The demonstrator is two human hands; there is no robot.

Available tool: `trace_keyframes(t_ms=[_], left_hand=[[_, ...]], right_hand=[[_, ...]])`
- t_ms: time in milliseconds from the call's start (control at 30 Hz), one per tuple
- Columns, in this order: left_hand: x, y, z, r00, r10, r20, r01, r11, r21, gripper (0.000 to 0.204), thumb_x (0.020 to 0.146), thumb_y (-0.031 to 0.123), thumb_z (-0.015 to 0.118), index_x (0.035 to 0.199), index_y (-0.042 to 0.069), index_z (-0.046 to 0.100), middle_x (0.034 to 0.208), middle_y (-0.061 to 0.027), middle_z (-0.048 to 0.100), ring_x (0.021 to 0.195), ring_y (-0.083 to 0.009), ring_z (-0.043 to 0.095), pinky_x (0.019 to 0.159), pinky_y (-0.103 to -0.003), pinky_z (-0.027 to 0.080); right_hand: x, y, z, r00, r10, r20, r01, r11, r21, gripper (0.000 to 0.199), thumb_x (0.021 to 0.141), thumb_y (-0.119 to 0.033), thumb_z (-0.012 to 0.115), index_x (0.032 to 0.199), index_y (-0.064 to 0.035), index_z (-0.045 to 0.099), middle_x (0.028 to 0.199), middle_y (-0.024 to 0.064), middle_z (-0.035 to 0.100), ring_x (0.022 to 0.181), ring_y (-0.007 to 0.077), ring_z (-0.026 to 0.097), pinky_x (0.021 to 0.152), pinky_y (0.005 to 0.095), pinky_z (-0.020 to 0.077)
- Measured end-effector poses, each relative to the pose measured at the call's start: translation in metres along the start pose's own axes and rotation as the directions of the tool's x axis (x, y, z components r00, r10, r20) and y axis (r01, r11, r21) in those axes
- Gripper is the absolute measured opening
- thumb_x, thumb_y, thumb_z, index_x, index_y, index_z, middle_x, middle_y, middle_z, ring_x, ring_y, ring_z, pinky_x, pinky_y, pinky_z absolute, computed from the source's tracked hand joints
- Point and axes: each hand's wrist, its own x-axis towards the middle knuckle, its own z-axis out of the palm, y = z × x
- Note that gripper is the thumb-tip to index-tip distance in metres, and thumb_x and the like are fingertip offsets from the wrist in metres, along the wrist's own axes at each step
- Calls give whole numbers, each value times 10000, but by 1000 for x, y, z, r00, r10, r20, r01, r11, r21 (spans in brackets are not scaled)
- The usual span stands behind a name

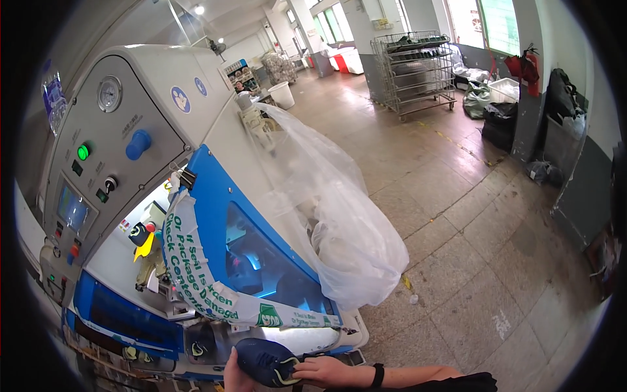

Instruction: Operating a machine to shape or process shoes in a manufacturing facility.

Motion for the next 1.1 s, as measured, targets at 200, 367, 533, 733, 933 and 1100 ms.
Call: trace_keyframes(t_ms=[200, 367, 533, 733, 933, 1100], left_hand=[[14, 0, -18, 998, 32, -46, -34, 998, -50, 531, 1034, 378, 469, 1382, -23, 476, 1378, -172, 548, 1256, -325, 535, 1082, -470, 417], [13, 1, -14, 999, 28, 25, -25, 994, -109, 349, 942, 297, 534, 1169, 46, 621, 1184, -199, 635, 1116, -353, 610, 992, -465, 470], [6, -1, 4, 993, 96, 70, -96, 995, -4, 490, 1024, 386, 381, 1326, 32, 534, 1309, -199, 591, 1218, -362, 566, 1072, -522, 422], [4, 3, 18, 971, 164, 173, -153, 985, -75, 523, 1035, 407, 368, 1398, 42, 459, 1420, -198, 502, 1276, -367, 516, 1088, -545, 402], [-5, 1, 37, 962, 162, 218, -135, 982, -136, 525, 1034, 413, 367, 1438, 81, 407, 1458, -212, 461, 1278, -392, 506, 1081, -555, 405], [-18, 1, 45, 981, 110, 159, -79, 978, -191, 469, 1035, 327, 460, 1400, 32, 482, 1358, -155, 569, 1231, -322, 556, 1042, -467, 459]], right_hand=[[3, -9, -6, 1000, -25, 12, 26, 999, -23, 256, 834, -119, 664, 1080, -96, 598, 1058, 107, 599, 799, 310, 602, 642, 408, 493], [5, -12, -11, 1000, -31, 1, 31, 999, -22, 239, 833, -126, 672, 1061, -91, 605, 1046, 110, 597, 801, 305, 600, 646, 397, 494], [3, -15, -13, 998, 11, -69, -4, 994, 109, 271, 833, -159, 724, 1068, -85, 611, 1041, 125, 605, 850, 332, 624, 704, 409, 517], [5, -16, -17, 992, 73, -100, -54, 982, 179, 272, 837, -162, 751, 1055, -75, 613, 979, 127, 608, 859, 340, 636, 718, 411, 521], [9, -17, -20, 989, 108, -101, -81, 968, 238, 262, 826, -156, 763, 1029, -76, 618, 913, 121, 614, 806, 330, 640, 688, 398, 520], [8, -20, -18, 989, 110, -102, -85, 970, 229, 246, 826, -150, 759, 1016, -80, 619, 912, 124, 613, 799, 329, 643, 679, 396, 521]])
